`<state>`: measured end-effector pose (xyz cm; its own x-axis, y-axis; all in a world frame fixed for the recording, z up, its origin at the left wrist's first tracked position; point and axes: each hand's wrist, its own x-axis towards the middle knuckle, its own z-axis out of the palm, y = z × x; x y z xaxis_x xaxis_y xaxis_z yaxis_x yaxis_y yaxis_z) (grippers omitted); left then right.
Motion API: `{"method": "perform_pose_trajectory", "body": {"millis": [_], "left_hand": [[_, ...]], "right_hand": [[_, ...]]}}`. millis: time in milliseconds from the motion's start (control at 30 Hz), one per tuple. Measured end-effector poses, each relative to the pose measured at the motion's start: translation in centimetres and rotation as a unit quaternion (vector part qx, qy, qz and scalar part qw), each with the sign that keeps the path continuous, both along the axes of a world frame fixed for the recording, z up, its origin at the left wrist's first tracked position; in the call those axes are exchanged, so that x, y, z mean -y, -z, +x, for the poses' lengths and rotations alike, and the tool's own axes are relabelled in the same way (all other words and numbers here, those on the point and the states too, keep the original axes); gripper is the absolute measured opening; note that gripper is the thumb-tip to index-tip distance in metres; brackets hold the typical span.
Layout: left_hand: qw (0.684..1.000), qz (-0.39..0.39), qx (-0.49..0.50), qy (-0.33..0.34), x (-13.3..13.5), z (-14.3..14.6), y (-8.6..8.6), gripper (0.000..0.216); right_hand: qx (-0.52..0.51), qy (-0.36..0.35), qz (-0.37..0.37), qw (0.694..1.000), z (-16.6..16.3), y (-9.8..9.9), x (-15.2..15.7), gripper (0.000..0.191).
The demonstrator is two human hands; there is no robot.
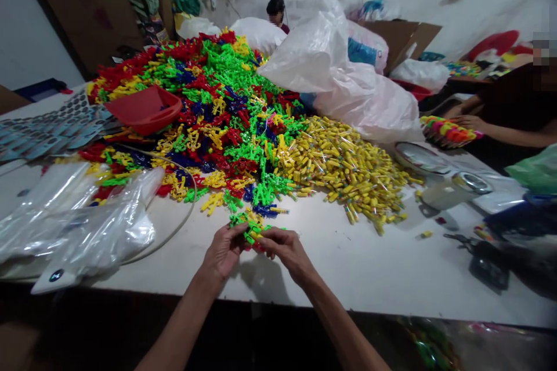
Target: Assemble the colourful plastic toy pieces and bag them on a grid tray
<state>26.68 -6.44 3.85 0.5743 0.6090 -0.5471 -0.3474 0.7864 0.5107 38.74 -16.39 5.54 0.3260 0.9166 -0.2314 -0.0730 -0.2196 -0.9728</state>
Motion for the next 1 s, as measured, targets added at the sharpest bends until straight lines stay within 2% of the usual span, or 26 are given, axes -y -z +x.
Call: {"method": "perform_pose_trajectory", "body": {"millis": [167, 233, 367, 467, 633, 733, 800, 833, 900, 967, 1000], "left_hand": [[0.997, -0.005, 0.056, 0.044, 1.0, -0.1, 0.0, 0.013], [0.997, 0.001, 0.057, 0.054, 1.2, -0.1, -0.1, 0.016], [0.998, 0.009, 0.034, 0.053, 1.5, 0.0, -0.2, 0.022], [0.998, 0.02, 0.029, 0.051, 1.7, 0.1, -0.3, 0.027], [0.983, 0.164, -0.079, 0.007, 2.1, 0.6, 0.3, 0.032], [0.961, 0.237, -0.133, 0.053, 1.0, 0.9, 1.1, 0.034], [0.91, 0.344, -0.225, 0.054, -1.0, 0.7, 1.9, 0.033], [0.864, 0.412, -0.288, 0.038, -2.3, 0.4, 2.2, 0.032], [0.739, 0.533, -0.411, 0.005, -5.1, -0.6, 3.1, 0.031], [0.628, 0.612, -0.478, 0.058, -7.7, -1.8, 4.2, 0.035], [0.591, 0.625, -0.5, 0.096, -8.8, -2.2, 4.7, 0.034]], "right_hand": [[-0.072, -0.009, 0.024, 0.997, 0.1, 0.5, 0.3, 0.024], [-0.086, 0.01, 0.025, 0.996, 0.0, 0.6, 0.4, 0.021], [-0.065, 0.078, 0.042, 0.994, -0.4, 0.5, 0.6, 0.019], [-0.057, 0.086, 0.048, 0.994, -0.5, 0.3, 0.7, 0.019], [-0.049, 0.079, -0.038, 0.995, 0.0, 0.7, 0.4, 0.026], [0.004, 0.072, -0.058, 0.996, 1.2, 1.4, 0.1, 0.029], [0.121, 0.069, -0.06, 0.988, 2.3, 1.8, 0.0, 0.025], [0.203, 0.072, -0.063, 0.975, 2.9, 2.0, 0.0, 0.023], [0.357, 0.07, -0.077, 0.928, 4.2, 2.0, -0.1, 0.021], [0.449, 0.052, -0.1, 0.886, 5.7, 1.7, -0.3, 0.025], [0.481, 0.042, -0.117, 0.868, 6.7, 1.4, -0.6, 0.025]]}}
